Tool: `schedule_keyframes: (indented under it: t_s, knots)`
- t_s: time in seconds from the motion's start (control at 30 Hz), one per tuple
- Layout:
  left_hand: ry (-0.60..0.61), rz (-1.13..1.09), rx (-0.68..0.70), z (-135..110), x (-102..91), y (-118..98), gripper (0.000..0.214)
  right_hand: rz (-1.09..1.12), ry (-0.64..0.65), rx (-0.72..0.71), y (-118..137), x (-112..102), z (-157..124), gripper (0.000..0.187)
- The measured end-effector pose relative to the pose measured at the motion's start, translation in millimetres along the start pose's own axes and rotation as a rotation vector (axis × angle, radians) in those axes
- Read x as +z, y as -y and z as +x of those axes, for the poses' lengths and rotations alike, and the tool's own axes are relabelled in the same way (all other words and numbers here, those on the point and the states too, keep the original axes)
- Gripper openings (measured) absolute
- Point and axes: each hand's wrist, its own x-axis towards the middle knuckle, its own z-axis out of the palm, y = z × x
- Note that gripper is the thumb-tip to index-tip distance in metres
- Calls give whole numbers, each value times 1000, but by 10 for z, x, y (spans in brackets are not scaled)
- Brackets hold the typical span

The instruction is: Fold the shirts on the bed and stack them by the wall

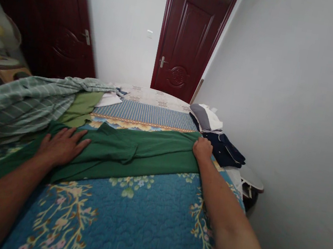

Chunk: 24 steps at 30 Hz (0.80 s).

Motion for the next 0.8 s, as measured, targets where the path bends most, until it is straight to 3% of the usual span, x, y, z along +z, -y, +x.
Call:
schedule_keyframes:
  t_s: [0.17,0.23,0.4,0.5,0.57,0.67,0.8]
  knots:
    - [-18,-8,7,11,22,19,84,5,-113,-97,-265,-78,-240,40]
    - [-23,-15,14,20,35,33,84,23,-63,-188,-261,-108,-391,37]
    - [-30,-23,30,38,53,57,84,264,87,-591,-111,-162,-710,40]
    - [-34,-14,35,42,47,55,83,300,141,-707,36,-202,-761,46]
    - [-33,-20,28,44,38,50,83,262,199,-736,137,-222,-726,48]
    - [-28,-32,10,51,33,47,82,190,261,-669,285,-201,-578,52]
    - [-43,-13,19,75,64,76,81,154,229,-543,429,-72,-267,54]
